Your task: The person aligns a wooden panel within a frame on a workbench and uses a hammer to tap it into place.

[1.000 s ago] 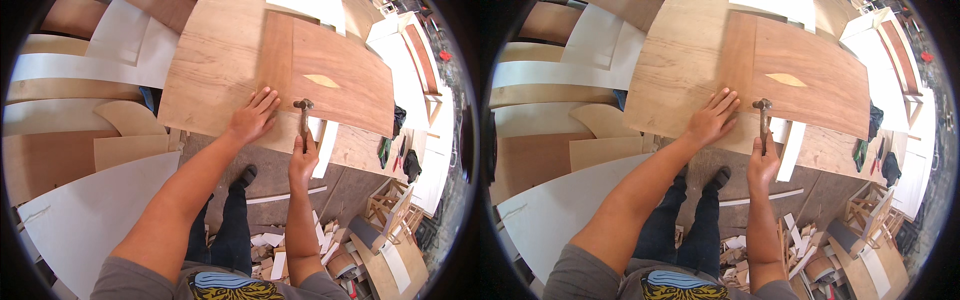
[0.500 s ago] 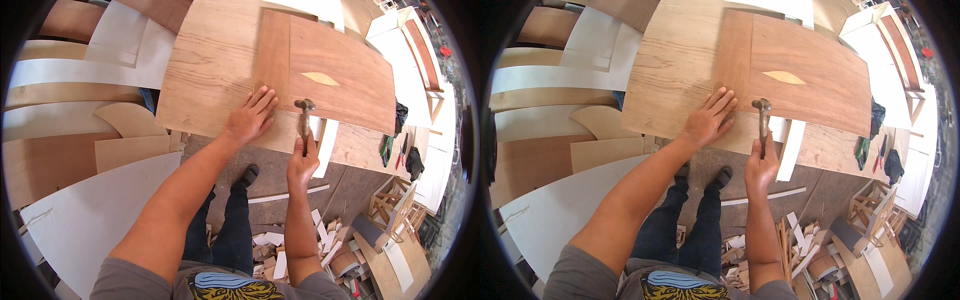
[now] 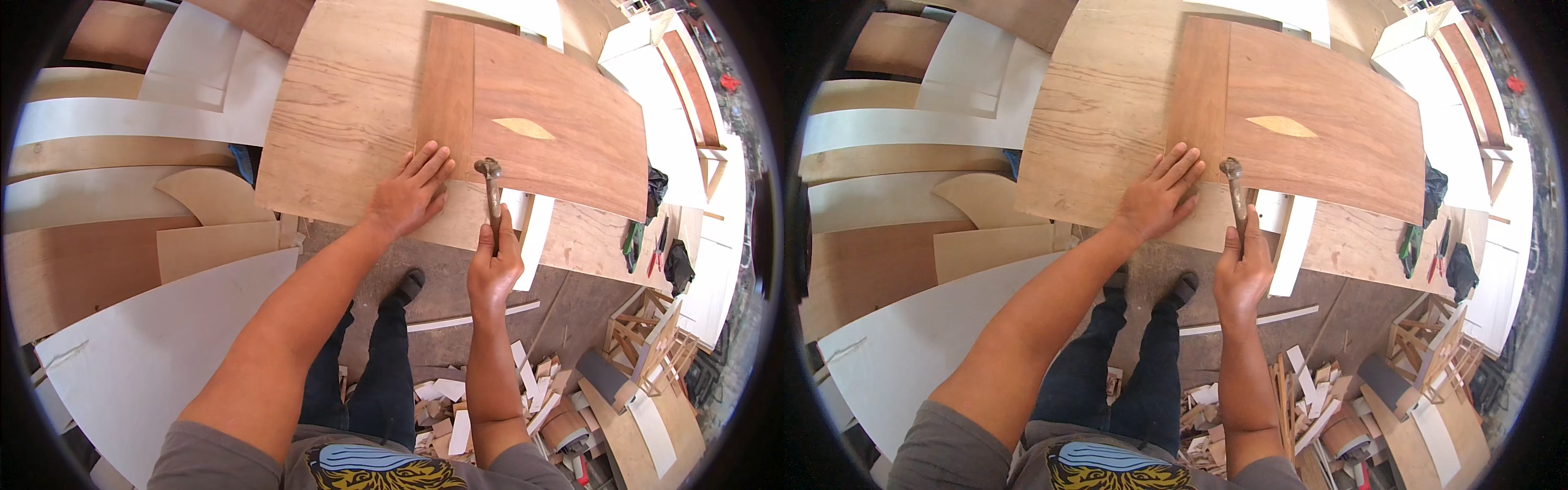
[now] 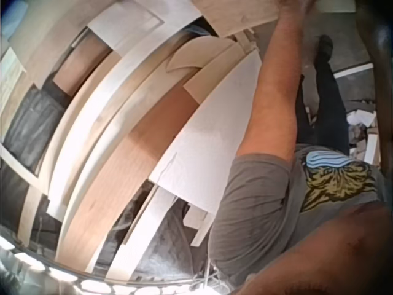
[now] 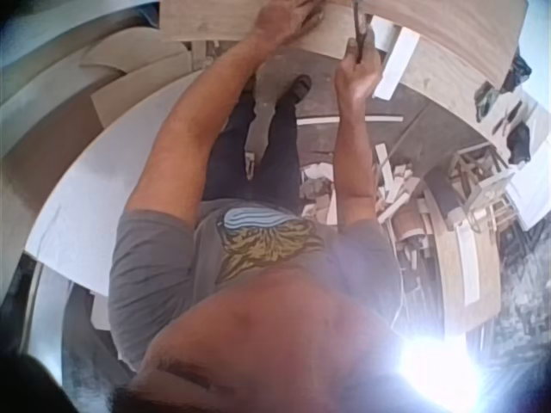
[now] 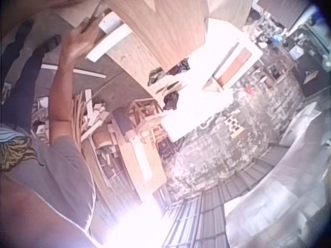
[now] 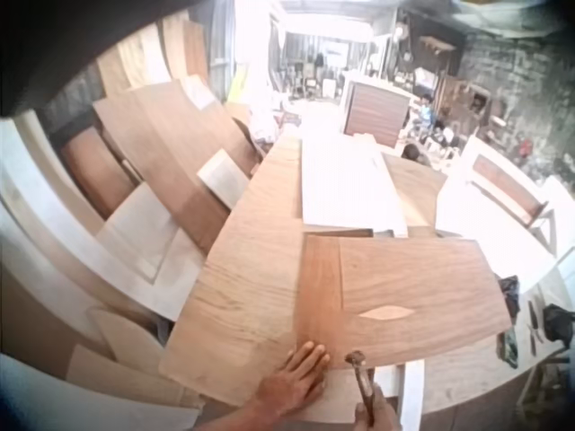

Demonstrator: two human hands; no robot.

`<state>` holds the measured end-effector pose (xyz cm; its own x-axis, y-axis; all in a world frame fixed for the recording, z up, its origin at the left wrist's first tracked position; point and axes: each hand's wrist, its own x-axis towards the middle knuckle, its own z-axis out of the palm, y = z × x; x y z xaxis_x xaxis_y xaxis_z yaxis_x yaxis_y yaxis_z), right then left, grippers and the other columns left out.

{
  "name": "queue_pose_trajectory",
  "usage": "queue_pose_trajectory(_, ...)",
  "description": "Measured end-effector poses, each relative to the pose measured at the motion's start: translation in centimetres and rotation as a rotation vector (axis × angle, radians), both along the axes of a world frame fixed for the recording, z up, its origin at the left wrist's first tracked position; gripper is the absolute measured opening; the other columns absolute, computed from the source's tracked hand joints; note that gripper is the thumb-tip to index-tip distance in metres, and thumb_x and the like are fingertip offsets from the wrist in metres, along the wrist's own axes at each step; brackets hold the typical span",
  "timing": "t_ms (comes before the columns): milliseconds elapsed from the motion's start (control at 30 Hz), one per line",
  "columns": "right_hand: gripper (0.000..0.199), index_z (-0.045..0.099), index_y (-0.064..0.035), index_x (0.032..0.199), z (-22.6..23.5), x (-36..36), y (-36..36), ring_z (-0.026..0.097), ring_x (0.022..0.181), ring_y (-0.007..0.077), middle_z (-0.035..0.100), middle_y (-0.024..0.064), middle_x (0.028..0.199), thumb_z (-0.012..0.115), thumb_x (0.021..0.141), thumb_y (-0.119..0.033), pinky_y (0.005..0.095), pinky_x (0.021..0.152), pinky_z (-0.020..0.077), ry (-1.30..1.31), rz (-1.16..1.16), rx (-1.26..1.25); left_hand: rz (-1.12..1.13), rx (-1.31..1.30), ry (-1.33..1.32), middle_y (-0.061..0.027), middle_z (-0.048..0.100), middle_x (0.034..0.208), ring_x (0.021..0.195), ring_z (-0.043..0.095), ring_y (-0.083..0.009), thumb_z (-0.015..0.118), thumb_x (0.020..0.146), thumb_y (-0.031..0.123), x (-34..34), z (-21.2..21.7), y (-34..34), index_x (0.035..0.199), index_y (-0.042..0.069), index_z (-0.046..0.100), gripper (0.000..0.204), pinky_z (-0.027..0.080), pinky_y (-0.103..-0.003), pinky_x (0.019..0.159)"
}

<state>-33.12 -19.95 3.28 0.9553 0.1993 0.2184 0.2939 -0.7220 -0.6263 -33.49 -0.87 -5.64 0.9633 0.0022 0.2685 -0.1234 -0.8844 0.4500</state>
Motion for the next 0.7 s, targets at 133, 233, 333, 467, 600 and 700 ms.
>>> queue_pose_trajectory(133,0.045,0.062,0.0067,0.142,0.5,0.0,0.2,0.072,0.081,0.0346,0.072,0.0243,0.094,0.070,0.098,0.001,0.0426,0.072,0.0557,-0.017,0.028,-0.027,-0.002,0.006,-0.001,-0.0082,0.043,0.167,0.159,0.033,-0.0276,0.065,0.101,0.034,0.1,0.0,0.1,0.154,0.008,0.055,0.059,0.035,-0.048,0.127)
queue_pose_trajectory(233,0.045,0.062,0.0059,0.142,-0.4,-0.3,0.1,0.071,0.079,0.0348,0.071,0.0234,0.092,0.070,0.098,0.002,0.0437,0.070,0.0547,-0.136,-0.011,0.123,-0.007,0.025,0.009,-0.0083,0.044,0.167,0.159,0.034,-0.0277,0.066,0.101,0.034,0.1,0.2,0.0,0.153,0.008,0.055,0.059,0.036,-0.048,0.126)
queue_pose_trajectory(333,0.045,0.063,0.0052,0.142,-2.0,0.0,-0.2,0.070,0.077,0.0345,0.071,0.0226,0.091,0.071,0.097,0.001,0.0446,0.068,0.0543,0.004,0.025,-0.166,-0.007,-0.026,-0.005,-0.0081,0.044,0.167,0.159,0.034,-0.0274,0.067,0.100,0.033,0.2,0.6,0.1,0.153,0.008,0.055,0.060,0.036,-0.048,0.126)
queue_pose_trajectory(467,0.046,0.063,0.0030,0.143,-0.5,-0.1,-0.1,0.070,0.079,0.0337,0.072,0.0227,0.093,0.071,0.098,0.001,0.0435,0.071,0.0553,-0.060,0.016,-0.024,-0.002,0.007,-0.011,-0.0080,0.045,0.167,0.159,0.034,-0.0271,0.068,0.099,0.033,0.1,0.3,0.1,0.153,0.009,0.056,0.060,0.037,-0.048,0.125)
queue_pose_trajectory(600,0.047,0.060,0.0040,0.147,1.0,-0.4,0.5,0.070,0.082,0.0295,0.072,0.0213,0.100,0.068,0.100,0.001,0.0405,0.074,0.0557,-0.094,0.007,0.106,0.002,0.007,-0.025,-0.0080,0.044,0.167,0.159,0.033,-0.0269,0.068,0.098,0.033,0.0,-0.2,0.1,0.153,0.009,0.056,0.061,0.037,-0.048,0.125)
queue_pose_trajectory(700,0.048,0.059,0.0033,0.147,0.2,-0.3,0.1,0.068,0.081,0.0278,0.071,0.0201,0.100,0.068,0.101,0.001,0.0387,0.074,0.0551,-0.087,0.002,0.113,0.002,0.020,-0.026,-0.0082,0.043,0.168,0.160,0.033,-0.0273,0.068,0.098,0.033,0.1,-0.3,0.0,0.153,0.009,0.056,0.061,0.036,-0.048,0.126)
